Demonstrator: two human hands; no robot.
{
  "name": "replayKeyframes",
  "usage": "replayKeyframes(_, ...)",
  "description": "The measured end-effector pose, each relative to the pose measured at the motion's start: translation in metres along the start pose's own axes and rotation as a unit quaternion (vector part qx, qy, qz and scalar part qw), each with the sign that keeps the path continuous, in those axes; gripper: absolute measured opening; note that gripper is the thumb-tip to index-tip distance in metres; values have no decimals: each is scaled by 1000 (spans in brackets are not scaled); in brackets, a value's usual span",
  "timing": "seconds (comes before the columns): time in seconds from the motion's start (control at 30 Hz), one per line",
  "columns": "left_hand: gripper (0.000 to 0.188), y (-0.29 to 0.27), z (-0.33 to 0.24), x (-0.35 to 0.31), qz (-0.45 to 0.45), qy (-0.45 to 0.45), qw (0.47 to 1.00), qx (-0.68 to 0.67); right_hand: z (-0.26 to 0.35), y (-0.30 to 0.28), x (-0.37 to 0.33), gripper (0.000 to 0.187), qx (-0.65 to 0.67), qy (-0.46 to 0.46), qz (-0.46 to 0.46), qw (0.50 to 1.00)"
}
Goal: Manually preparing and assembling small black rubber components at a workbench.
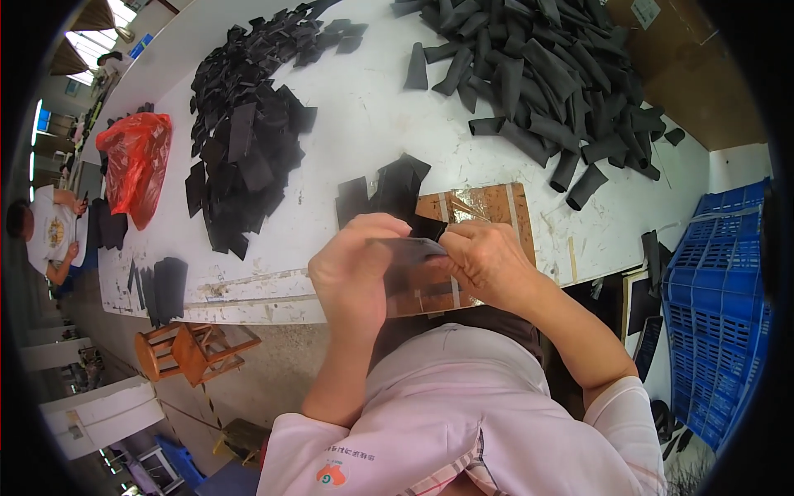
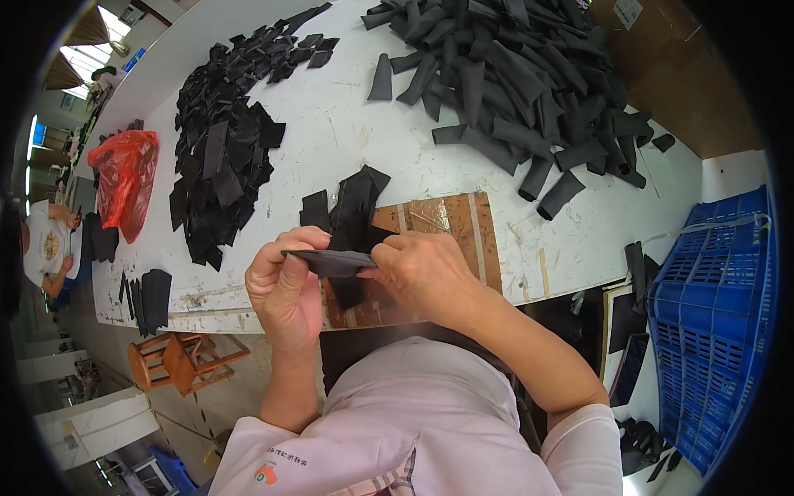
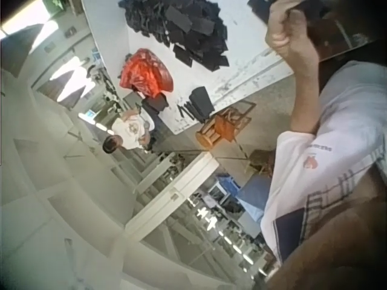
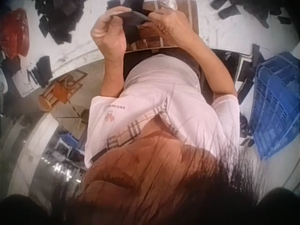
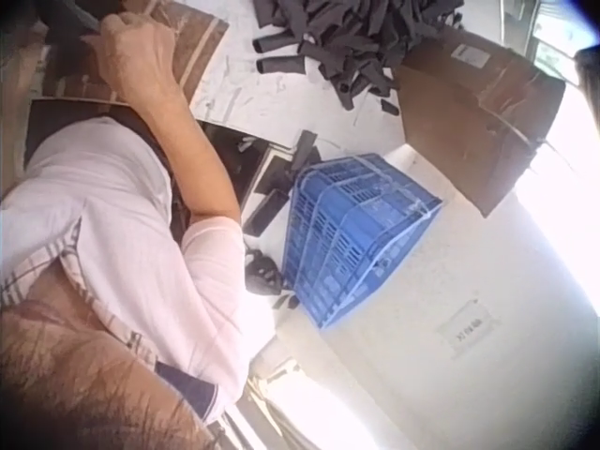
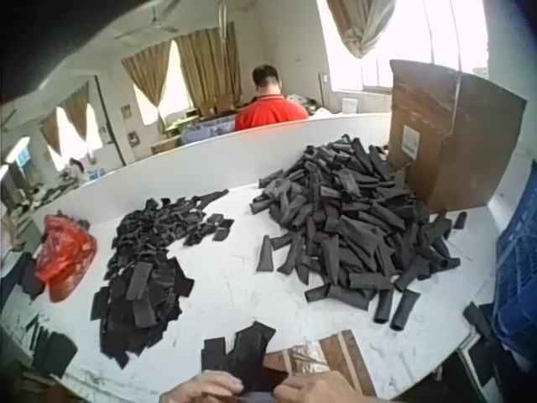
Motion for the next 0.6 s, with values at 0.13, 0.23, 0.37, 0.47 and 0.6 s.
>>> replayKeyframes(0.13,26,-47,22,9,-153,-29,942,297,6,-33,15,22,234,35,58,970)
replayKeyframes(0.23,42,-118,72,13,-211,-125,763,599,-23,-72,52,43,372,132,-100,913)
replayKeyframes(0.37,23,-139,90,12,-177,-186,765,591,-23,-54,17,43,272,181,-140,935)
replayKeyframes(0.47,18,-142,83,7,-213,-146,862,436,-2,-13,-22,31,275,225,-13,935)
replayKeyframes(0.6,21,-105,32,2,-164,-112,927,319,20,21,-29,26,227,176,72,955)
Point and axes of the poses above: each hand's wrist, its own x-axis towards the middle knuckle, its own y-axis out of the palm, z = x × y, the point moved 4 cm from there along x, towards the middle knuckle, and after that the axes turned 1 degree about -x, right-handed, at the moved point
